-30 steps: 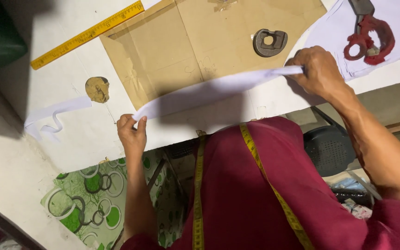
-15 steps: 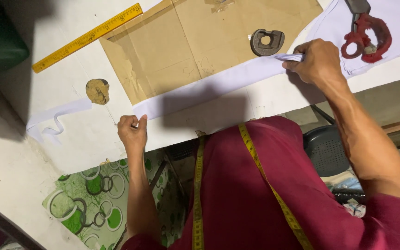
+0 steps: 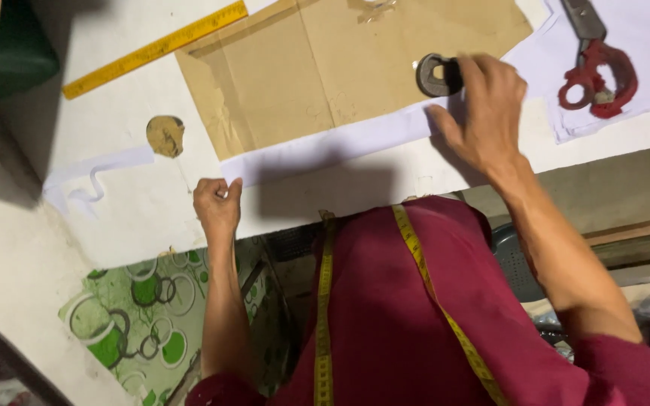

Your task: The person cuts a piece of brown paper using scissors, then places it on a white fabric. They use a pencil to trace the outline of the paper onto the fabric. After tracing, the person folds the fabric and cuts along the marked lines with scissors.

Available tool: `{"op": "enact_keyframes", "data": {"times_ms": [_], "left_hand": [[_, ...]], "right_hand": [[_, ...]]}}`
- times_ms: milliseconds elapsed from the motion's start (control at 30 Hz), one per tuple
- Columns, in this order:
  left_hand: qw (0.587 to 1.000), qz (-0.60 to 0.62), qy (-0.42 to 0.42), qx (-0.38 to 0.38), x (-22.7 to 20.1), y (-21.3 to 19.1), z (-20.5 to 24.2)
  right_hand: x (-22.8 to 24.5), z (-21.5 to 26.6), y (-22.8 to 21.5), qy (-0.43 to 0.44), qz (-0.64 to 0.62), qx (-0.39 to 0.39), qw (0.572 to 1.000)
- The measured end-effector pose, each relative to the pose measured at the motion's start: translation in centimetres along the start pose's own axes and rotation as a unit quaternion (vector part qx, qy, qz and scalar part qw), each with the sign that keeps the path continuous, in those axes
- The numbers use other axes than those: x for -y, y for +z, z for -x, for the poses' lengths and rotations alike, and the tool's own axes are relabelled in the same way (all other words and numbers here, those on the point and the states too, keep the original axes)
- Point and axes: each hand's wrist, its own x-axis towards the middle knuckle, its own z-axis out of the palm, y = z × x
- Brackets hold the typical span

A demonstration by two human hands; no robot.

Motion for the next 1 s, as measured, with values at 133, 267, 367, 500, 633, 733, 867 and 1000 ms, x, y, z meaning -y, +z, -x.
{"op": "enact_keyframes", "data": {"times_ms": [133, 267, 367, 500, 633, 733, 867, 1000], "left_hand": [[0.999, -0.013, 0.029, -0.009, 1.3, 0.1, -0.4], [0.997, -0.026, 0.076, -0.01, 1.5, 0.1, -0.5], [0.988, -0.067, 0.137, -0.01, 0.8, -0.3, -0.2], [0.993, -0.04, 0.107, -0.014, 0.4, -0.3, -0.1], [0.995, -0.039, 0.085, -0.016, 0.8, -0.1, -0.3], [0.999, -0.036, 0.036, 0.011, 0.4, -0.5, -0.2], [0.998, -0.02, 0.063, 0.005, 3.1, 0.5, -0.6], [0.999, -0.019, 0.017, 0.025, 2.3, 0.3, -0.5]], "right_hand": [[-1.2, -1.7, 2.3, 0.016, 0.081, 0.178, 0.981], [-3.6, -2.1, 3.8, -0.041, 0.184, 0.22, 0.957], [-4.0, -3.5, 3.1, -0.003, 0.016, 0.215, 0.976], [-1.0, -6.7, 4.4, -0.043, 0.051, 0.134, 0.989], [2.7, -8.9, 7.9, -0.093, 0.043, 0.13, 0.986], [4.0, -8.7, 11.0, -0.106, 0.106, 0.144, 0.978], [7.1, -8.2, 9.7, -0.058, 0.01, 0.119, 0.991], [10.9, -2.9, 5.6, -0.109, -0.148, 0.186, 0.965]]}}
